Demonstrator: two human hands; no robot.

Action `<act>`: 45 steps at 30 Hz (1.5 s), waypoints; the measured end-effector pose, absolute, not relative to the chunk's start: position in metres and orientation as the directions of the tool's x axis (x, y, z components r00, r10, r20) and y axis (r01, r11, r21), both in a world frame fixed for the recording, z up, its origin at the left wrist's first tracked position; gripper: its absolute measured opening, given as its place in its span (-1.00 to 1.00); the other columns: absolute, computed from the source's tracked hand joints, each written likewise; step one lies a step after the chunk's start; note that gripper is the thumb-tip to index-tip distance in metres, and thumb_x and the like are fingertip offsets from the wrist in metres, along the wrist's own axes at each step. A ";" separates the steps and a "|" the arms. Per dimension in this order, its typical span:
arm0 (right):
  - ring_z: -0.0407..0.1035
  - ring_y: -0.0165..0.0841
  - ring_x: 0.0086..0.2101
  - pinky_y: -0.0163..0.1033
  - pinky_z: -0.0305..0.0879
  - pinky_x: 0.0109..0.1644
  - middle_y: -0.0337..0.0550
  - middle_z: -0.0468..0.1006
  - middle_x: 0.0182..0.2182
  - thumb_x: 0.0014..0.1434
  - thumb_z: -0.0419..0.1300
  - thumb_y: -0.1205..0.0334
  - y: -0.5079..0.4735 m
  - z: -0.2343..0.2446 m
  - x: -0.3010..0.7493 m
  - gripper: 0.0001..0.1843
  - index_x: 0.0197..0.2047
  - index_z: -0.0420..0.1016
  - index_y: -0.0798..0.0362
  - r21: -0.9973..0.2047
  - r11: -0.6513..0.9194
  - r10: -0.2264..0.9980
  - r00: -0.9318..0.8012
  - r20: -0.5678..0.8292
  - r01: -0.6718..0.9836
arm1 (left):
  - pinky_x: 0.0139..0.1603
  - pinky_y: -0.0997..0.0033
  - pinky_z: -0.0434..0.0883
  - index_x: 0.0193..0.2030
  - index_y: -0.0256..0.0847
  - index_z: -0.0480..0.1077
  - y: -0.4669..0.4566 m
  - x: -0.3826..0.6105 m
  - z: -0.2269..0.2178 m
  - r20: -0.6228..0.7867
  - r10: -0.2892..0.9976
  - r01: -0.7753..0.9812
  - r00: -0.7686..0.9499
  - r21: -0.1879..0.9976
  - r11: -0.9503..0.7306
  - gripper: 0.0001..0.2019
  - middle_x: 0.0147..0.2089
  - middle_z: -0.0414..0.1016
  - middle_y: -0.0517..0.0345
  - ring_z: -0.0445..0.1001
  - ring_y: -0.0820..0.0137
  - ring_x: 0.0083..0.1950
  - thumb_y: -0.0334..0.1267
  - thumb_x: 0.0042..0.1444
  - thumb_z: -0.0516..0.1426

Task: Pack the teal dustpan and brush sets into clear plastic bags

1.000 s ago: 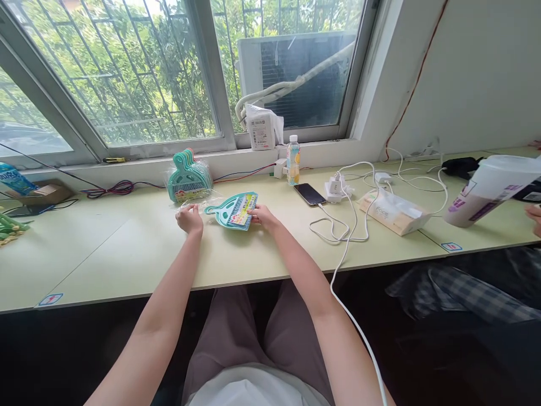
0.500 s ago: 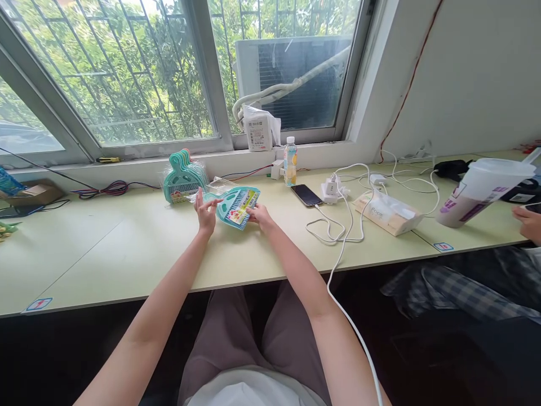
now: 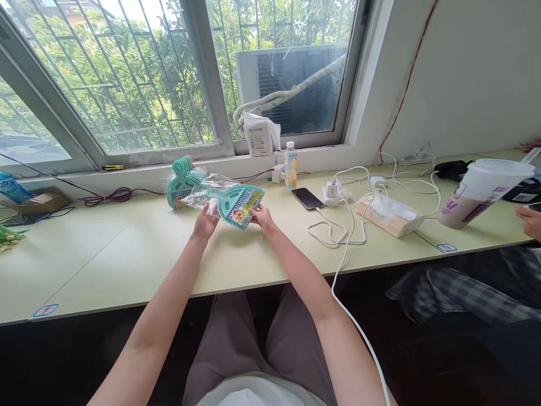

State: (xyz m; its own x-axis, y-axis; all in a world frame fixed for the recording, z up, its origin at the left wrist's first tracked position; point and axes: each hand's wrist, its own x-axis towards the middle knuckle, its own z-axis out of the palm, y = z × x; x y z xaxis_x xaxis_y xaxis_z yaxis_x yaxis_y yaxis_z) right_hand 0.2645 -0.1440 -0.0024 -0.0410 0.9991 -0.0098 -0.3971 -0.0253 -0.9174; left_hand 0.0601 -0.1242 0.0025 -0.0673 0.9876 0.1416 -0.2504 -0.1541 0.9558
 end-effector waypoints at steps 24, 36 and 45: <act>0.56 -0.30 -0.27 -0.07 0.55 -0.05 -0.11 0.63 -0.30 0.13 0.28 0.41 -0.143 -0.005 0.256 -0.84 -0.20 0.41 0.10 -0.910 0.078 0.997 0.045 0.065 -0.408 | 0.15 0.34 0.42 0.17 -0.22 0.36 -0.129 0.086 -0.008 0.069 0.984 -0.433 0.165 0.901 0.010 -0.60 0.03 0.57 0.06 0.52 0.32 0.06 -0.10 0.26 0.08; 0.54 -0.27 -0.19 0.01 0.52 0.02 -0.13 0.62 -0.25 0.07 0.34 0.27 -0.142 -0.007 0.250 -0.71 -0.14 0.38 0.04 -0.907 0.226 0.974 0.063 0.218 -0.356 | 0.11 0.29 0.45 0.13 -0.25 0.41 -0.139 0.093 -0.008 0.101 0.957 -0.423 0.271 0.906 0.024 -0.56 0.10 0.53 -0.02 0.49 0.24 0.12 -0.04 0.21 0.13; 0.53 -0.27 -0.17 -0.03 0.53 -0.02 -0.08 0.62 -0.19 0.10 0.29 0.25 -0.134 -0.017 0.250 -0.78 -0.19 0.36 0.05 -0.901 0.311 0.941 0.232 0.247 -0.304 | 0.31 0.10 0.27 0.23 -0.13 0.31 -0.146 0.104 -0.015 0.176 0.868 -0.286 0.465 0.957 -0.041 -0.44 0.27 0.37 -0.01 0.36 0.21 0.26 -0.24 0.06 0.28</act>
